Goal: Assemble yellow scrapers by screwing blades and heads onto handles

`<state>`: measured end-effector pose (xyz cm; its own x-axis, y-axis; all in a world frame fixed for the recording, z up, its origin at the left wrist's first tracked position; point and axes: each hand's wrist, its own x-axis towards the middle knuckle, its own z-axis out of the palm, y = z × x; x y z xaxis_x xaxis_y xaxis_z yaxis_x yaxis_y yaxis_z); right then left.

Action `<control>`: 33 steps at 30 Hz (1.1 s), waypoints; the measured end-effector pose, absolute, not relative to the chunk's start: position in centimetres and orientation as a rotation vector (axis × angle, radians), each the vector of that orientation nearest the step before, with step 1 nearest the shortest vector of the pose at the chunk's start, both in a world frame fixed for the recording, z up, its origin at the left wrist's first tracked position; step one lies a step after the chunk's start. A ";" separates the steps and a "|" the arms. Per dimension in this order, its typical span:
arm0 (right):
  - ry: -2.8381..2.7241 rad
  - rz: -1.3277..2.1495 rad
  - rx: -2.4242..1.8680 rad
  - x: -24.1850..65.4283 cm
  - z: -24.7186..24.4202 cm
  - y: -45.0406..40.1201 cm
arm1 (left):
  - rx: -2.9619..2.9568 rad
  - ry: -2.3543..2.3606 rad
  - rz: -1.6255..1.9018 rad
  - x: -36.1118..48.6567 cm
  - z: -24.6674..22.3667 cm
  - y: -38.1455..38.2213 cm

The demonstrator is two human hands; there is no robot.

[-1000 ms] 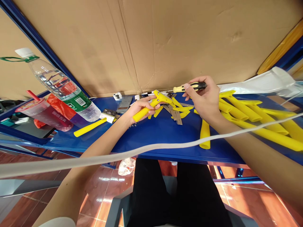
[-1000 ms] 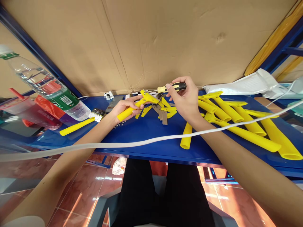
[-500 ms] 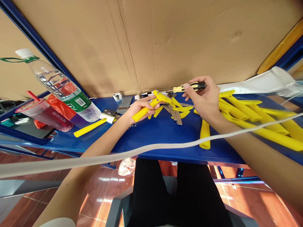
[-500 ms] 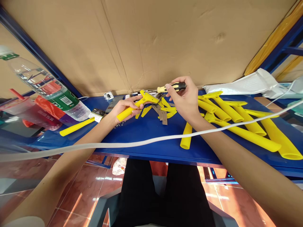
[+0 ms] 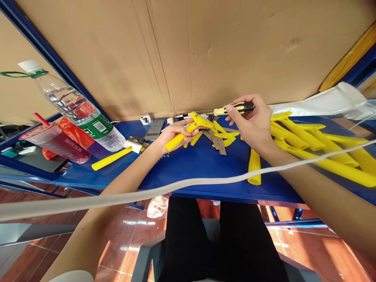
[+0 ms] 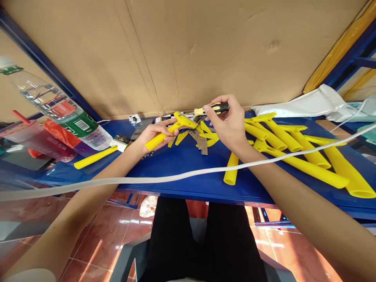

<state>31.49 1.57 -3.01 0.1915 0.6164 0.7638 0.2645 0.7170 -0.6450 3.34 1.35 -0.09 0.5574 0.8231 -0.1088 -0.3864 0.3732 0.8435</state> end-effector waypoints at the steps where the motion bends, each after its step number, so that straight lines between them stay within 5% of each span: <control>1: -1.395 0.286 -0.793 31.4 -2.9 1.4 | 0.867 0.577 0.834 3.3 -0.1 1.4; 33: -1.492 0.183 -0.820 30.9 -1.9 -1.0 | 0.840 0.543 0.859 2.9 -0.3 1.8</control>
